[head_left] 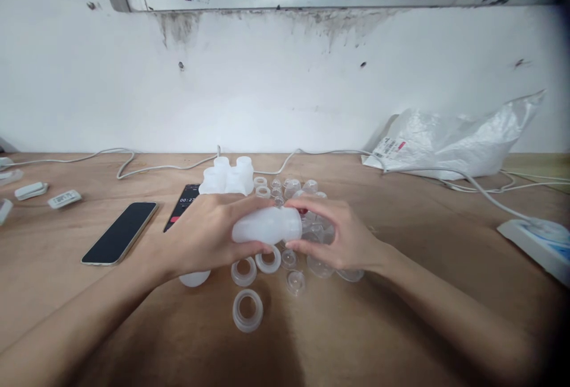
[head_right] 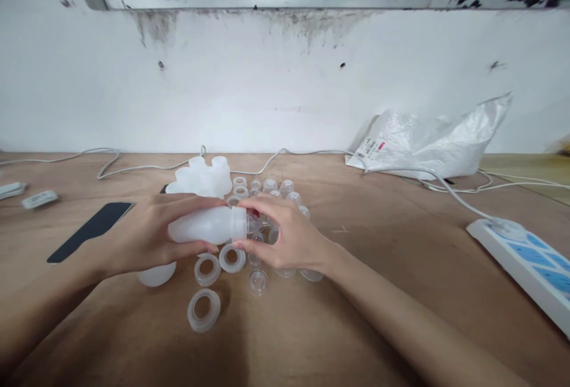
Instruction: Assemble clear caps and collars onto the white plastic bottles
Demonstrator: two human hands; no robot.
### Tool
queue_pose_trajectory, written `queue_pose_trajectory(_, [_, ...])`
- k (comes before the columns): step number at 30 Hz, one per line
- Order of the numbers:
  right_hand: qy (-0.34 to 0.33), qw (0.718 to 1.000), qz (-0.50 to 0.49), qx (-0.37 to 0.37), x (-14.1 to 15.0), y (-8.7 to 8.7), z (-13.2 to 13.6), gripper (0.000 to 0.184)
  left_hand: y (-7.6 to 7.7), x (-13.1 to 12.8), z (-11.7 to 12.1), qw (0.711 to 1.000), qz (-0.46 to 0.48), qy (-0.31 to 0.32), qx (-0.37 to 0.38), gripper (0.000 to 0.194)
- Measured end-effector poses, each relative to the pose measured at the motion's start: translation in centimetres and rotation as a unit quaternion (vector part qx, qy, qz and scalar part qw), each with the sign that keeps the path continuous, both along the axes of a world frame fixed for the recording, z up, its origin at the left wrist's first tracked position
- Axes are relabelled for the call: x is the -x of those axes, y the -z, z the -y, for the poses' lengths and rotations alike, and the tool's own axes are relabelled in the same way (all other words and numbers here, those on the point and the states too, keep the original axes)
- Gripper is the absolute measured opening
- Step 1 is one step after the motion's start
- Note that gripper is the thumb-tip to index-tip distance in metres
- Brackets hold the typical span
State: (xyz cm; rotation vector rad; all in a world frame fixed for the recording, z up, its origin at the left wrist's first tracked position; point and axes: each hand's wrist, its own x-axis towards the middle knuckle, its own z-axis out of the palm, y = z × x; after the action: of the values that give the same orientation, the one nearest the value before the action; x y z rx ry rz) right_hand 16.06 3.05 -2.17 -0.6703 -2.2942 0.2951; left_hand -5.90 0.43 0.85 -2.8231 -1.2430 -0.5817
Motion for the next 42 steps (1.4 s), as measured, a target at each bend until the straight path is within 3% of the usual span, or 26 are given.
queue_pose_trajectory(7, [-0.008,0.991,-0.043,0.123,0.4,-0.1,0.2,0.027,0.2,0.0,-0.2,0.985,-0.033,0.075,-0.152,0.037])
queue_pose_trajectory(14, [0.004,0.971,-0.069,0.229,0.6,-0.6,0.8,0.022,0.5,0.1,-0.4,0.960,-0.041,0.100,-0.260,0.034])
queue_pose_trajectory(18, [0.032,0.980,-0.043,0.191,0.6,-1.0,0.9,0.024,0.5,-0.1,-0.5,0.961,-0.030,0.095,-0.259,0.032])
queue_pose_trajectory(23, [0.048,0.995,-0.037,0.083,0.3,-0.9,0.2,0.032,-0.4,0.3,-0.2,0.987,-0.032,0.003,-0.156,0.051])
queue_pose_trajectory(27, [0.046,0.995,-0.008,0.083,0.3,-0.7,0.1,0.025,-0.8,1.0,-0.5,0.990,-0.086,-0.024,-0.107,0.049])
queue_pose_trajectory(37, [0.028,0.993,0.002,0.115,0.5,-0.5,0.3,0.023,-0.4,0.7,-0.6,0.985,-0.087,0.016,-0.148,0.037])
queue_pose_trajectory(42, [0.049,0.995,0.049,0.066,-0.2,-1.3,-0.2,0.037,-0.2,0.7,-0.6,0.983,-0.046,-0.001,-0.178,0.040])
